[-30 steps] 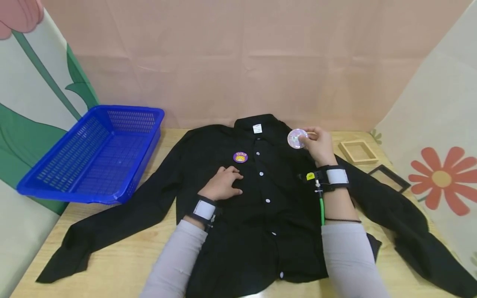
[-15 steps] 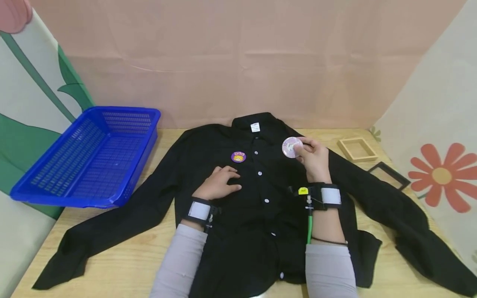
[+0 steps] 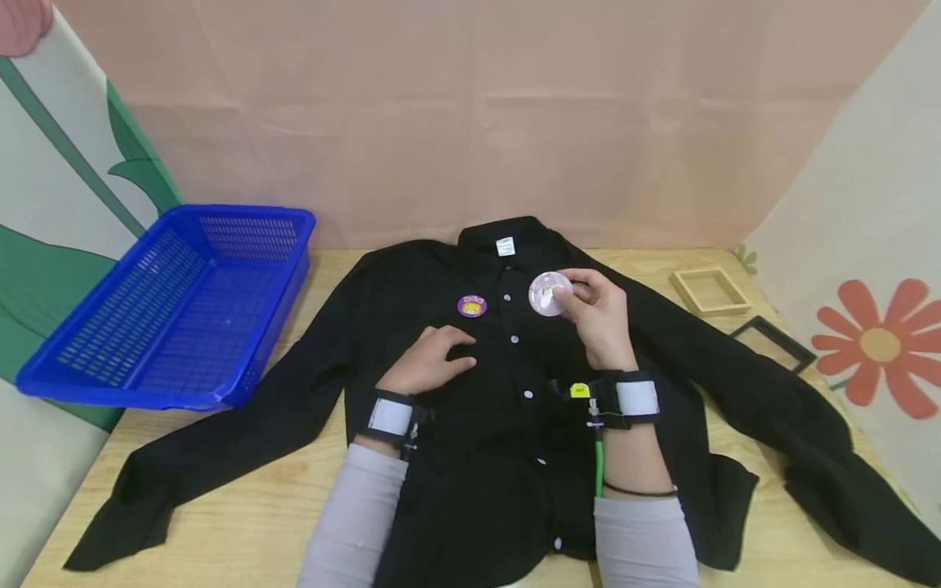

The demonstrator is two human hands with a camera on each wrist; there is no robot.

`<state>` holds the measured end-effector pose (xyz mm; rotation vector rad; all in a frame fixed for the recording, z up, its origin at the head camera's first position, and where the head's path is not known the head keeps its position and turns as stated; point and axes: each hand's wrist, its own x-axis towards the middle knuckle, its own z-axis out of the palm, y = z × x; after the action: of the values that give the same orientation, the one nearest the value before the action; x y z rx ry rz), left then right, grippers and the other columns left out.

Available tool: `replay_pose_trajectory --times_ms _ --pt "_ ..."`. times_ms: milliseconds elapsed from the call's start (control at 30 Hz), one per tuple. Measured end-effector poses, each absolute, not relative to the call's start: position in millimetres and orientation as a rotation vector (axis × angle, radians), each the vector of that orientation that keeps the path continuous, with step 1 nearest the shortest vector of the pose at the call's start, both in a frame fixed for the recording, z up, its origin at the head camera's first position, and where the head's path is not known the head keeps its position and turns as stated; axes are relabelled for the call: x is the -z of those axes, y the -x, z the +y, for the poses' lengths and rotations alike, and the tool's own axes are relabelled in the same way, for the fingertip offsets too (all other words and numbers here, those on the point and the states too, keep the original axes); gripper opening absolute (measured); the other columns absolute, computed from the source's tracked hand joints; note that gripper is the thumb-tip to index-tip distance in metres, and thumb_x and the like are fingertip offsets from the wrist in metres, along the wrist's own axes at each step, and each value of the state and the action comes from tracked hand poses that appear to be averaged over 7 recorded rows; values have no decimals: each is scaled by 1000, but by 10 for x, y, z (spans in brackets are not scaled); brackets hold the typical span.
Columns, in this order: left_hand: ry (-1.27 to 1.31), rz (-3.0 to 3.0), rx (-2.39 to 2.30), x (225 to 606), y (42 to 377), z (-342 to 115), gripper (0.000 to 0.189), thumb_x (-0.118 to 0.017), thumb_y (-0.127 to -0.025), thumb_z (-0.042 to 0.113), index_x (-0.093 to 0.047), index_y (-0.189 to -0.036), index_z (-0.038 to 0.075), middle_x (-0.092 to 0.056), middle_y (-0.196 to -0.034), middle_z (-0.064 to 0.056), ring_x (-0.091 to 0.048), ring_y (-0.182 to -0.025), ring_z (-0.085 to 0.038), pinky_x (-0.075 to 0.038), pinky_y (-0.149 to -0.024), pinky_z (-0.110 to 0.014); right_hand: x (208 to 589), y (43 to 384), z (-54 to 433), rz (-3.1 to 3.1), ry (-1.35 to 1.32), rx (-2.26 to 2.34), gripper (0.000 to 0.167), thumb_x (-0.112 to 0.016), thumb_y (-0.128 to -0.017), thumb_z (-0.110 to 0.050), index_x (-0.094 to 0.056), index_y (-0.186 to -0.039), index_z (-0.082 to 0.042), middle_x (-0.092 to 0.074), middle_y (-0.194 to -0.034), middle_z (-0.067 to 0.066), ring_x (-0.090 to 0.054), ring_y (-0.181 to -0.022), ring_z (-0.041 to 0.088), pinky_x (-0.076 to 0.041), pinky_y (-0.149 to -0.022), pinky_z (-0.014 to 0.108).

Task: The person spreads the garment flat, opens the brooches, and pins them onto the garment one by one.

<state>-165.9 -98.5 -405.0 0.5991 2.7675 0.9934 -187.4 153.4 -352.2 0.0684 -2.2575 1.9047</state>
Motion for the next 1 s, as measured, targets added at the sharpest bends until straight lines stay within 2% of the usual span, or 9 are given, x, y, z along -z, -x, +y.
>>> replay_pose_trajectory --times_ms 133,300,400,500,733,867,1000 --pt "-614 2766 -1124 3971 1661 -999 37 -63 -98 25 -63 -131 9 -64 -133 -7 -58 -122 -24 -45 -106 -41 3525 1879 1417 -2330 -125 -1896 32 -65 -95 -6 -60 -124 4 -72 -100 -5 -65 -90 10 -55 -79 16" --pt "-658 2752 -1331 3901 1647 -985 32 -61 -100 25 -67 -126 8 -70 -122 -6 -66 -104 -20 -53 -92 -38 3573 1864 1323 -2403 -154 -1920 30 -66 -94 -6 -61 -123 3 -72 -96 -6 -65 -87 11 -56 -77 18" --pt "-666 2779 -1444 3870 1643 -959 29 -61 -99 24 -69 -122 7 -72 -117 -7 -67 -98 -20 -53 -88 -38 3588 1856 1291 -2405 -178 -1932 29 -65 -94 -4 -62 -122 2 -71 -93 -8 -65 -86 12 -56 -76 19" --pt "-650 2791 -1544 3856 1644 -939 28 -63 -99 24 -70 -120 7 -73 -113 -8 -67 -96 -21 -54 -88 -38 3594 1845 1260 -2405 -219 -1946 28 -64 -94 -3 -61 -122 3 -72 -94 -4 -65 -85 11 -56 -77 18" --pt "-685 2763 -1686 3860 1654 -907 29 -64 -98 19 -68 -122 3 -73 -112 -10 -69 -95 -20 -56 -86 -33 3622 1813 1172 -2463 -341 -1941 28 -63 -95 -3 -61 -122 4 -71 -111 24 -68 -86 12 -57 -82 21" --pt "-687 2630 -1860 3883 1677 -891 28 -65 -97 15 -68 -121 0 -72 -110 -15 -68 -92 -24 -56 -83 -31 3640 1798 1136 -2506 -385 -1908 27 -63 -95 -3 -61 -122 3 -69 -114 26 -68 -86 14 -57 -80 21" --pt "-648 2489 -1969 3887 1699 -873 26 -65 -96 10 -68 -118 -4 -71 -107 -19 -68 -90 -27 -55 -80 -26 3657 1803 1104 -2509 -402 -1890 25 -63 -95 -2 -62 -119 3 -71 -107 24 -67 -81 13 -55 -73 21"
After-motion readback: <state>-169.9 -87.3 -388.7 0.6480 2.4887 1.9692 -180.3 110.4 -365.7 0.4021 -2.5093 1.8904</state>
